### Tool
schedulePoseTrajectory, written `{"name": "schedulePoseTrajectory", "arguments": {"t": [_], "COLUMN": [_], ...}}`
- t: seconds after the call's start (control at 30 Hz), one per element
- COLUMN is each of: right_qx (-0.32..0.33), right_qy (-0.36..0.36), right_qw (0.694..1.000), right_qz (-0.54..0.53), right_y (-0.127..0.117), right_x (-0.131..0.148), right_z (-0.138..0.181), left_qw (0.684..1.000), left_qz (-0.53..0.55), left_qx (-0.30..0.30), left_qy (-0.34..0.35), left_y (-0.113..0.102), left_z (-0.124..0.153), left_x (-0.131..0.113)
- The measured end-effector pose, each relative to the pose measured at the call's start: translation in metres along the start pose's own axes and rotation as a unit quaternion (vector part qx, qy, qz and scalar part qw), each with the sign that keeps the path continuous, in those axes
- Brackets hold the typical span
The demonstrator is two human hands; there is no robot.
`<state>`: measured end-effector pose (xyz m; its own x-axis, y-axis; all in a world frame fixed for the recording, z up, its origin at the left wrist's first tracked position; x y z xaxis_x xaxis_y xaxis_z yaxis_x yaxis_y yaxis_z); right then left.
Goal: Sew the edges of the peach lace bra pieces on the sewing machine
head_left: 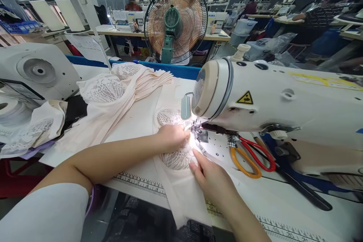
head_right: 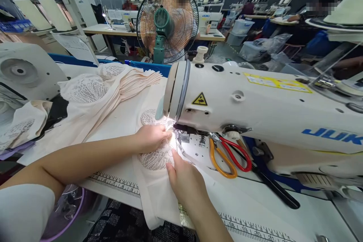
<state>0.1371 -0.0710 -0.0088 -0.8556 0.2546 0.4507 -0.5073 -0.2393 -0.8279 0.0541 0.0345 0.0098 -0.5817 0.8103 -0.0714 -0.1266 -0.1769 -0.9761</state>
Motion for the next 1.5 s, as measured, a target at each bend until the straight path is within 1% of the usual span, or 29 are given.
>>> {"name": "schedulePoseTrajectory", "arguments": {"t": [0.13, 0.33, 0.4, 0.57, 0.73, 0.8, 0.9, 0.97, 1.03, 1.07, 1.13, 1.2, 1.27, 1.33, 1.5], "right_qx": [-0.012, -0.013, -0.018, -0.054, -0.073, -0.077, -0.063, -0.049, -0.041, -0.041, -0.040, -0.040, -0.041, -0.040, -0.023], "right_qy": [-0.004, -0.019, -0.019, -0.023, -0.014, -0.022, -0.067, -0.092, -0.101, -0.102, -0.102, -0.098, -0.091, -0.083, -0.054], "right_qw": [0.999, 0.998, 0.997, 0.987, 0.981, 0.980, 0.975, 0.971, 0.968, 0.967, 0.965, 0.964, 0.964, 0.966, 0.969], "right_qz": [0.033, 0.060, 0.075, 0.148, 0.177, 0.183, 0.202, 0.218, 0.226, 0.229, 0.236, 0.245, 0.245, 0.241, 0.239], "right_y": [-0.007, -0.014, -0.015, -0.017, -0.019, -0.020, -0.015, -0.009, -0.004, -0.003, -0.002, -0.003, -0.006, -0.010, -0.016], "right_x": [-0.002, 0.002, 0.003, 0.004, 0.004, 0.003, 0.002, -0.001, -0.006, -0.008, -0.010, -0.010, -0.008, -0.006, -0.003], "right_z": [-0.003, -0.005, -0.007, -0.013, -0.012, -0.006, 0.008, 0.016, 0.021, 0.021, 0.020, 0.016, 0.011, 0.005, -0.006], "left_qw": [1.000, 0.999, 0.999, 0.998, 0.996, 0.994, 0.994, 0.997, 0.998, 0.998, 0.999, 0.998, 0.996, 0.995, 0.994], "left_qz": [0.011, 0.019, 0.022, 0.046, 0.069, 0.084, 0.084, 0.062, 0.045, 0.041, 0.039, 0.045, 0.055, 0.067, 0.084], "left_qx": [-0.002, 0.022, 0.021, 0.000, -0.012, -0.033, -0.059, -0.052, -0.038, -0.027, 0.004, 0.042, 0.065, 0.067, 0.049], "left_qy": [-0.005, -0.025, -0.029, -0.048, -0.060, -0.055, -0.027, 0.006, 0.034, 0.038, 0.026, -0.002, -0.021, -0.029, -0.040], "left_y": [-0.001, -0.004, -0.005, -0.005, -0.006, -0.008, -0.012, -0.012, -0.010, -0.008, -0.001, 0.007, 0.011, 0.011, 0.007], "left_z": [-0.006, -0.006, -0.007, -0.012, -0.014, -0.010, 0.006, 0.020, 0.034, 0.040, 0.046, 0.046, 0.041, 0.035, 0.022], "left_x": [-0.002, -0.004, -0.003, 0.001, 0.008, 0.012, 0.014, 0.011, 0.008, 0.007, 0.008, 0.012, 0.016, 0.020, 0.030]}}
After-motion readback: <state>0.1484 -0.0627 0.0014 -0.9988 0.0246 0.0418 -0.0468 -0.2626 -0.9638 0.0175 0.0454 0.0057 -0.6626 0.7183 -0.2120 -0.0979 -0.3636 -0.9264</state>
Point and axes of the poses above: each hand's wrist, its own z-axis away from the middle knuckle, its own y-axis out of the palm, x = y × z, the point moved 6 cm from there along -z, towards the middle knuckle
